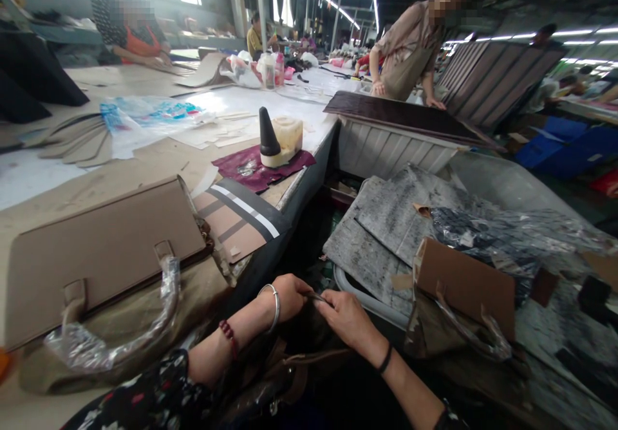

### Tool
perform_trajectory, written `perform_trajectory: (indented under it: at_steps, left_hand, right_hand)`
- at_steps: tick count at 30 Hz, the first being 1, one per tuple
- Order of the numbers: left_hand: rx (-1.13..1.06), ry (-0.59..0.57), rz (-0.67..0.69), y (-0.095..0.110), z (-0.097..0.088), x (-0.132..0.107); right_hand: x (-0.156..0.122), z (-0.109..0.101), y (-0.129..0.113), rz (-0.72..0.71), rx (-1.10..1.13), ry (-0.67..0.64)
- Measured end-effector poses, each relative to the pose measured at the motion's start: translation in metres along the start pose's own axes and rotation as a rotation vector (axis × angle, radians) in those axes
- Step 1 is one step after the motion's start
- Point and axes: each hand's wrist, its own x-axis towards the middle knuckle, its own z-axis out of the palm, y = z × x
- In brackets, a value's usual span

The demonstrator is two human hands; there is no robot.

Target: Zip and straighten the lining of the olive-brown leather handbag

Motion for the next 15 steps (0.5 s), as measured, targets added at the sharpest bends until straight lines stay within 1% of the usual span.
perform_trajectory:
  at_steps: [3,7,9,12,13,15]
  left_hand:
    - [0.051,0.007,-0.002,0.005,-0.003,-0.003]
    - [0.135,-0.016,-0.022,0.014,-0.012,-0.002]
    - [0.166,-0.045,-0.032,0.022,-0.013,0.002]
    - [0.206,-0.096,-0.048,0.039,-0.010,0.013]
    - [0.215,-0.111,-0.049,0.046,-0.008,0.017]
    - [0.219,-0.117,-0.007,0.060,-0.008,0.018]
  right_hand:
    - [0.000,0.001,-0.002,-0.023,-0.019,0.002]
    - [0.007,-0.001,-0.001,-0.042,-0.041,-0.017]
    - [0.011,-0.002,0.007,-0.059,-0.013,-0.030]
    - [0.013,-0.002,0.025,-0.112,0.063,-0.077]
    - [0.012,-0.003,0.030,-0.115,0.080,-0.090]
    - [0.004,-0.010,0.035,-0.107,0.078,-0.070]
